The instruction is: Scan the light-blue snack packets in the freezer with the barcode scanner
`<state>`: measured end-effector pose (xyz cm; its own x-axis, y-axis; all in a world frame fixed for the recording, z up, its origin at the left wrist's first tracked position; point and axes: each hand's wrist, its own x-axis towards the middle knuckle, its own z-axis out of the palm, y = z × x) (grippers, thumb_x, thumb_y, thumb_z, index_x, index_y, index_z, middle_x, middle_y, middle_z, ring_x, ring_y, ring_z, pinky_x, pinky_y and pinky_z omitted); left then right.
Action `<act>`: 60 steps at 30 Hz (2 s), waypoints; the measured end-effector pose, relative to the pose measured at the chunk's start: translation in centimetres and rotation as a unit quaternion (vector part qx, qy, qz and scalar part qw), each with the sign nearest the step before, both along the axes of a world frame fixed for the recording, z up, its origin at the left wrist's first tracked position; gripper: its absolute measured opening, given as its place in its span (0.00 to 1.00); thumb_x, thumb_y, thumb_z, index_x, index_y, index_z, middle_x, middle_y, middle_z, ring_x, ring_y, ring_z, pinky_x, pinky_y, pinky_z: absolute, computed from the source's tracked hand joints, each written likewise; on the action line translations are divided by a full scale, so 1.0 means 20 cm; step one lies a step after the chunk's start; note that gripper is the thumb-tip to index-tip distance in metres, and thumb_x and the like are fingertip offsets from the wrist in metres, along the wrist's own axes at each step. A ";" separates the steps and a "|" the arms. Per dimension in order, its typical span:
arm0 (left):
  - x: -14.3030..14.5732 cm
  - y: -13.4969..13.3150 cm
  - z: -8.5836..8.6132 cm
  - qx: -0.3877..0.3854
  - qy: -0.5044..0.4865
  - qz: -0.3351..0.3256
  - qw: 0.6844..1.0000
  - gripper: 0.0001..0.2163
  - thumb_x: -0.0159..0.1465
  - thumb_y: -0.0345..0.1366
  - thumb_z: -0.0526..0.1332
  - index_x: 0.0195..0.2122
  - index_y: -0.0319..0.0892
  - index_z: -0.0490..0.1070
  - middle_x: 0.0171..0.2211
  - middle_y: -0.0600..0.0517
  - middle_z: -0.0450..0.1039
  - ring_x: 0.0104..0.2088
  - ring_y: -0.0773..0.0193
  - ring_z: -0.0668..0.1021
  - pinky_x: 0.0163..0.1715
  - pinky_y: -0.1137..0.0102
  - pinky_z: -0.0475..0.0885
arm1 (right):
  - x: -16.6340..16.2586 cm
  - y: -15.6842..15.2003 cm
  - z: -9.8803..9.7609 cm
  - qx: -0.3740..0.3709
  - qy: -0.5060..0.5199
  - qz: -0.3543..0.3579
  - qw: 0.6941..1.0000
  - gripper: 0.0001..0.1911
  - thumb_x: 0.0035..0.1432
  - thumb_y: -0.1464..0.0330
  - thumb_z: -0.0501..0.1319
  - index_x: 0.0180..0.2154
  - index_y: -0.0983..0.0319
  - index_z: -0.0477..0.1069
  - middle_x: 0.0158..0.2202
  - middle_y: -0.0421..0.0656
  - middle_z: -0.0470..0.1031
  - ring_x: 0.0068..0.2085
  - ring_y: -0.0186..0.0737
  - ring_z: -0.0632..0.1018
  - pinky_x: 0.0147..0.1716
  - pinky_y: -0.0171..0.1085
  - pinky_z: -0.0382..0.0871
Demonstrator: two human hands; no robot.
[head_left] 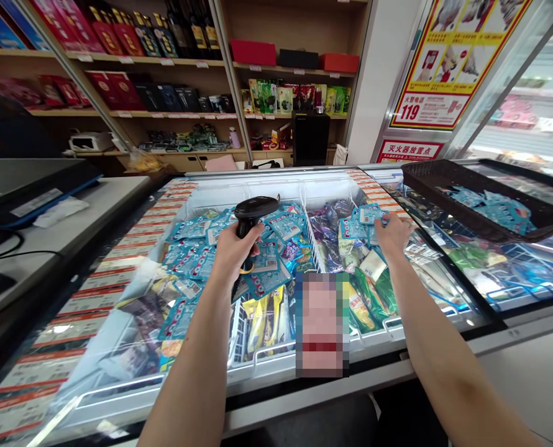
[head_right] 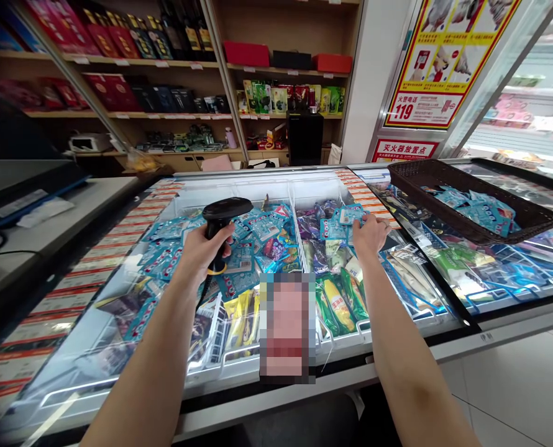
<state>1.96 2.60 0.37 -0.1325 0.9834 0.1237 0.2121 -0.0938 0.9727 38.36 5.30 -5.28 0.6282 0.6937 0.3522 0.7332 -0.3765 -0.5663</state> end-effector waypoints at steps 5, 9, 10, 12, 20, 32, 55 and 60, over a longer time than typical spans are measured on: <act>-0.01 0.01 -0.01 -0.009 0.016 -0.005 1.000 0.15 0.54 0.47 0.66 0.30 0.41 0.68 0.22 0.55 0.70 0.16 0.69 0.71 0.17 0.73 0.65 | -0.06 -0.01 0.00 0.001 -0.063 0.015 0.998 0.18 0.57 0.66 0.58 0.49 0.65 0.73 0.57 0.59 0.64 0.60 0.63 0.60 0.55 0.57 0.55; -0.02 0.02 -0.02 -0.013 0.010 -0.010 1.000 0.15 0.53 0.47 0.66 0.31 0.41 0.69 0.22 0.55 0.70 0.16 0.69 0.71 0.16 0.73 0.64 | -0.18 -0.01 0.02 0.023 -0.116 0.116 0.986 0.20 0.62 0.65 0.53 0.53 0.63 0.71 0.59 0.55 0.66 0.60 0.59 0.62 0.57 0.55 0.53; -0.02 0.02 -0.02 -0.015 0.009 -0.013 1.000 0.15 0.53 0.47 0.66 0.31 0.41 0.69 0.22 0.55 0.70 0.16 0.69 0.70 0.16 0.73 0.64 | -0.22 -0.01 0.03 0.023 -0.115 0.166 0.979 0.20 0.64 0.64 0.52 0.53 0.63 0.71 0.58 0.54 0.68 0.59 0.58 0.64 0.57 0.53 0.55; -0.02 0.01 -0.01 -0.019 0.007 -0.020 1.000 0.15 0.53 0.47 0.66 0.30 0.40 0.69 0.22 0.55 0.69 0.16 0.70 0.70 0.16 0.73 0.64 | -0.32 0.01 0.02 0.015 -0.094 0.279 0.956 0.20 0.66 0.64 0.50 0.55 0.62 0.70 0.56 0.52 0.71 0.58 0.53 0.68 0.57 0.49 0.59; -0.03 0.01 -0.01 -0.016 -0.008 -0.023 1.000 0.15 0.54 0.47 0.67 0.30 0.40 0.68 0.22 0.55 0.68 0.16 0.70 0.70 0.15 0.73 0.64 | -0.68 0.09 0.00 -0.042 -0.095 0.580 0.808 0.32 0.68 0.54 0.51 0.69 0.57 0.52 0.71 0.46 0.52 0.70 0.48 0.55 0.64 0.47 0.52; -0.04 0.01 -0.03 -0.021 0.038 -0.043 0.998 0.15 0.56 0.48 0.65 0.30 0.40 0.69 0.19 0.54 0.70 0.16 0.68 0.71 0.17 0.74 0.64 | -0.61 0.07 -0.02 -0.014 -0.095 0.396 0.913 0.19 0.58 0.54 0.65 0.42 0.63 0.77 0.44 0.49 0.79 0.50 0.52 0.75 0.50 0.44 0.66; 0.05 -0.07 0.07 -0.081 0.099 -0.194 0.973 0.16 0.58 0.51 0.64 0.31 0.42 0.67 0.18 0.55 0.68 0.18 0.68 0.71 0.20 0.73 0.64 | -0.32 0.05 0.00 0.117 0.530 0.320 0.776 0.15 0.50 0.62 0.69 0.29 0.57 0.62 0.19 0.33 0.69 0.24 0.38 0.78 0.29 0.42 0.81; 0.07 -0.08 0.06 -0.099 0.105 -0.235 0.961 0.15 0.57 0.48 0.65 0.31 0.41 0.68 0.18 0.54 0.68 0.18 0.68 0.71 0.21 0.72 0.64 | -0.31 0.04 0.01 0.139 0.533 0.340 0.762 0.17 0.50 0.62 0.70 0.32 0.58 0.61 0.20 0.32 0.68 0.26 0.38 0.81 0.33 0.41 0.83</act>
